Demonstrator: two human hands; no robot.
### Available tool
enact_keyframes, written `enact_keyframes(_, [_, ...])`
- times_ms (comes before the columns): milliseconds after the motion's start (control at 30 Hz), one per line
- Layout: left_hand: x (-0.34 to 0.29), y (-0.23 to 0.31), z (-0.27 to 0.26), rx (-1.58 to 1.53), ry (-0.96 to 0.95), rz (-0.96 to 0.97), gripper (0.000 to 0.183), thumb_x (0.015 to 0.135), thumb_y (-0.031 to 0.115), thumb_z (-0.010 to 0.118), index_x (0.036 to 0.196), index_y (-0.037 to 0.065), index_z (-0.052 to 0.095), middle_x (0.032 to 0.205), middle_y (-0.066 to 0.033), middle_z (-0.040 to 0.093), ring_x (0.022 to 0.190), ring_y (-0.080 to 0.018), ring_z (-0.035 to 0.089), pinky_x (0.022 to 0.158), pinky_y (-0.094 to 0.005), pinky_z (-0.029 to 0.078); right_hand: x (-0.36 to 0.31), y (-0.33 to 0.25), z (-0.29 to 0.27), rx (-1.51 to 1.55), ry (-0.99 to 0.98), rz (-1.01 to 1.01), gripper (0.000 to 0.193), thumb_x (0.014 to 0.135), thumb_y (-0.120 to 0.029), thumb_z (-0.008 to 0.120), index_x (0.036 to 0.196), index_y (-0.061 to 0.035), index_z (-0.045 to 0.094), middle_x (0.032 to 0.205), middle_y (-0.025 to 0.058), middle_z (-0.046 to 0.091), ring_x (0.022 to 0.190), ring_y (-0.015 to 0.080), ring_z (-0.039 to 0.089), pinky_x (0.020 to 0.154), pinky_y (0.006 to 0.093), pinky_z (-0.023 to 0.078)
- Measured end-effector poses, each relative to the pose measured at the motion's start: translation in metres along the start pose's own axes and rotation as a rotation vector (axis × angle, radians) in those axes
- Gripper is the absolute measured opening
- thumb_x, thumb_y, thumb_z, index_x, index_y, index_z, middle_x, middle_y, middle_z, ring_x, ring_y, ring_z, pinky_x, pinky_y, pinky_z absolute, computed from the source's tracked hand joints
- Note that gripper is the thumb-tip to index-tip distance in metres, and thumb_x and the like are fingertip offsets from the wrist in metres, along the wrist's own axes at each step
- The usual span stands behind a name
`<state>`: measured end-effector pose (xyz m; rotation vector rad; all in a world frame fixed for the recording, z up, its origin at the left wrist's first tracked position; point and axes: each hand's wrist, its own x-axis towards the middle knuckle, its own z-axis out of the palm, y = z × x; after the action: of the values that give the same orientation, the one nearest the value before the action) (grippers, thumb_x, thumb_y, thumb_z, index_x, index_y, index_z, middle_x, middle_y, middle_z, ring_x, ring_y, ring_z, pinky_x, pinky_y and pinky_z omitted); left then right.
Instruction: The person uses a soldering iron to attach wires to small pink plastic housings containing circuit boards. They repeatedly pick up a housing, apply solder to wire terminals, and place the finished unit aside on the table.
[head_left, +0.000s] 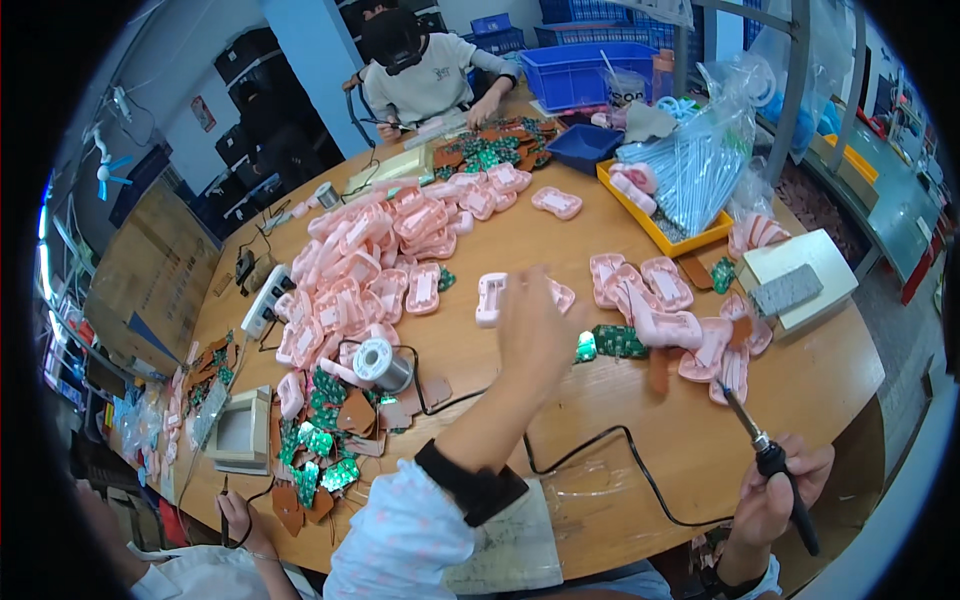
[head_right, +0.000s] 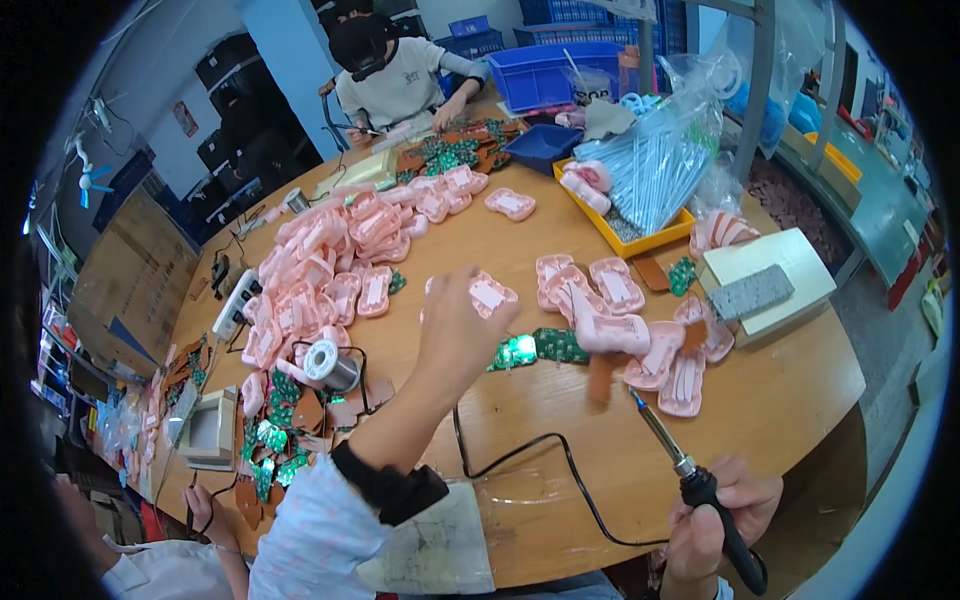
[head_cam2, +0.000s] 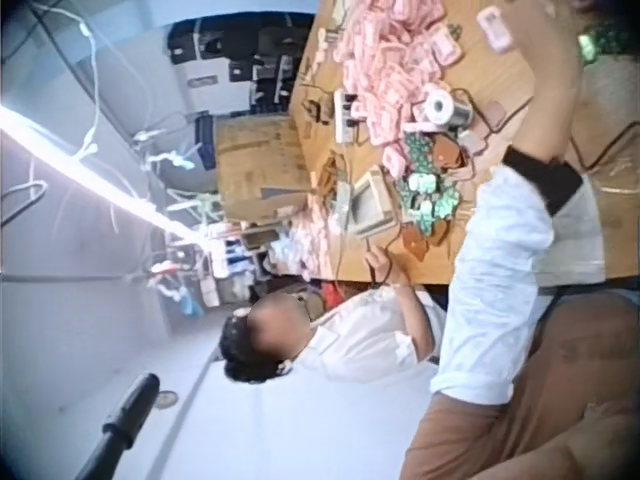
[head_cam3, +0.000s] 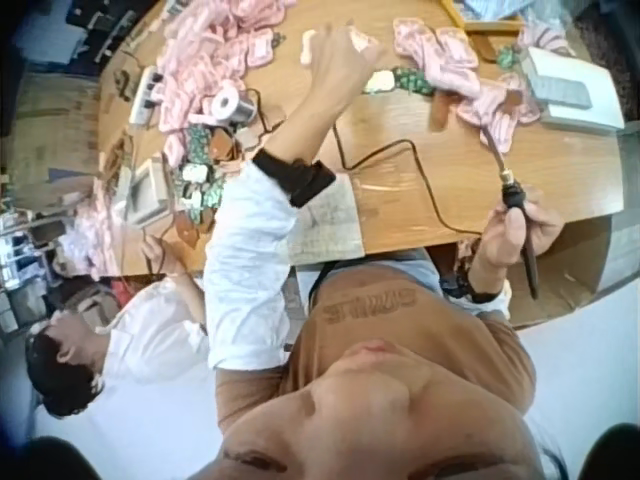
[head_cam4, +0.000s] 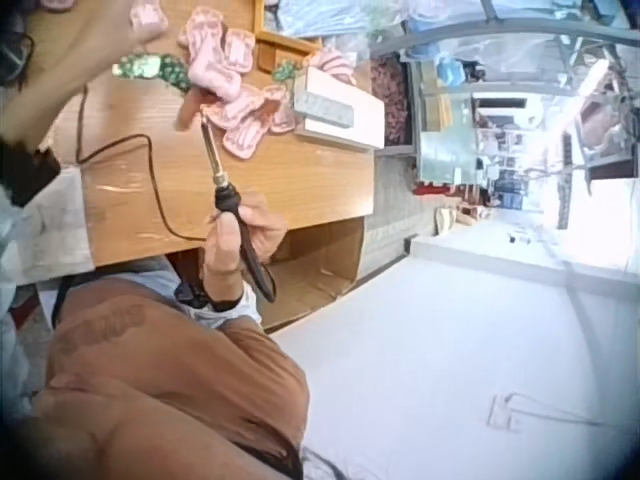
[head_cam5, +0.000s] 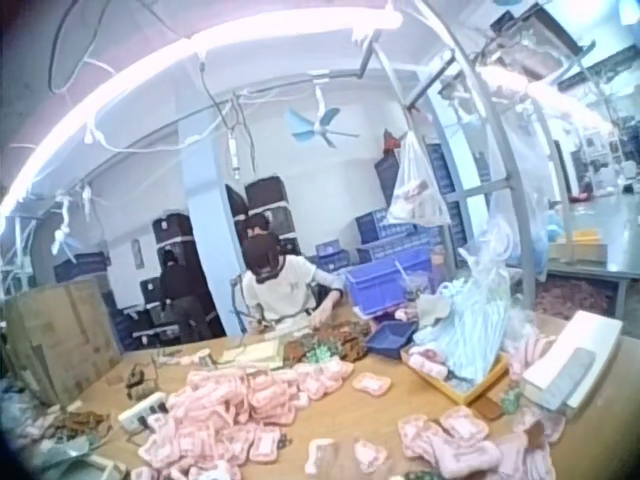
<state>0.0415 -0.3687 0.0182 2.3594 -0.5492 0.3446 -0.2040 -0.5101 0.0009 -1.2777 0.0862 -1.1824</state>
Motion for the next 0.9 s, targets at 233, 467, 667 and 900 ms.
enact_keyframes(233, [0.023, -0.104, 0.014, 0.332, -0.035, -0.223, 0.055, 0.07, 0.033, 0.078, 0.108, 0.0, 0.057, 0.098, -0.0186, 0.061, 0.093, -0.0346, 0.059, 0.087, -0.041, 0.047, -0.002, 0.013, -0.007, -0.063, -0.074, 0.155, 0.029, 0.08, -0.015, 0.065, 0.094, -0.0053, 0.041, 0.074, 0.0088, 0.043, 0.059, 0.0125, 0.045, 0.04, 0.022, 0.042])
enact_keyframes(467, [-0.012, -0.088, -0.093, -1.177, -0.401, -0.648, 0.046, 0.092, 0.038, 0.054, 0.118, 0.001, 0.054, 0.105, -0.0143, 0.066, 0.092, -0.0254, 0.067, 0.076, -0.038, 0.054, -0.006, 0.008, -0.009, -0.049, -0.067, 0.229, 0.031, 0.08, -0.017, 0.066, 0.094, -0.0052, 0.041, 0.075, 0.0085, 0.043, 0.059, 0.0122, 0.045, 0.042, 0.0232, 0.044])
enact_keyframes(667, [-0.088, -0.047, -0.156, -1.109, -0.722, -0.79, 0.048, 0.096, 0.032, 0.046, 0.129, -0.003, 0.048, 0.106, -0.0163, 0.066, 0.092, -0.0279, 0.068, 0.07, -0.0366, 0.058, -0.017, 0.003, -0.004, -0.037, -0.128, 0.159, 0.03, 0.08, -0.018, 0.066, 0.095, -0.0046, 0.043, 0.077, 0.0086, 0.045, 0.057, 0.0119, 0.047, 0.043, 0.0231, 0.042])
enact_keyframes(900, [-0.19, -0.022, -0.152, -0.677, -0.84, -0.825, 0.032, 0.098, 0.024, 0.048, 0.111, -0.003, 0.061, 0.087, -0.0114, 0.066, 0.069, -0.0186, 0.065, 0.058, -0.0281, 0.051, -0.026, -0.008, 0.003, -0.052, -0.217, 0.169, 0.025, 0.081, -0.012, 0.063, 0.095, -0.0045, 0.044, 0.075, 0.008, 0.044, 0.056, 0.0114, 0.044, 0.044, 0.0227, 0.041])
